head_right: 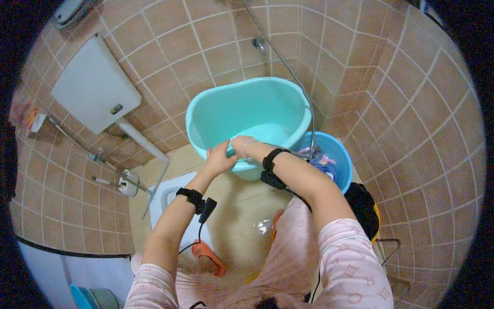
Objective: The recorder hand-washes several items of clothing in plastic basins using a showerhead to fill and rinse.
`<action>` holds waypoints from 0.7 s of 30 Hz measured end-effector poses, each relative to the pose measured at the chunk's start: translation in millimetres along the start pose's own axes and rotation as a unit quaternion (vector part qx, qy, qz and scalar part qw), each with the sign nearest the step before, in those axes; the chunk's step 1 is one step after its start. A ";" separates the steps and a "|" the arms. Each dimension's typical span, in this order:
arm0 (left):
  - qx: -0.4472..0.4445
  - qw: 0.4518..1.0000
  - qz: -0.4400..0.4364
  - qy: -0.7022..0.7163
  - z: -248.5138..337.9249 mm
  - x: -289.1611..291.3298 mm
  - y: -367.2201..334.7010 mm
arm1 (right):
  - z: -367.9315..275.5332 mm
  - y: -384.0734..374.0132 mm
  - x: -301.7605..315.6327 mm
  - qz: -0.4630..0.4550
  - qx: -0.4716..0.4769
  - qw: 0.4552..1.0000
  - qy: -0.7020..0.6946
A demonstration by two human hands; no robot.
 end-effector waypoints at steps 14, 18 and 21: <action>-0.075 0.981 -0.149 0.094 43.2 -8.6 -18.2 | 64.5 28.6 -9.8 0.100 0.117 0.976 -0.157; -0.095 0.984 -0.143 0.047 30.9 -7.2 -13.5 | 51.0 46.9 11.3 0.148 0.169 0.960 -0.165; -0.110 0.981 -0.157 0.025 55.1 3.0 -12.4 | 94.6 67.6 20.9 0.303 0.179 0.925 -0.146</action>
Point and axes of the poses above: each hand's wrist, its own y-axis away from the middle knuckle, its own x-axis out of the back of the hand, z = x × y, the point moved 2 cm from there along -y, towards the middle knuckle, and after that the axes turned 9 degrees about -y, right-handed, at the moved point
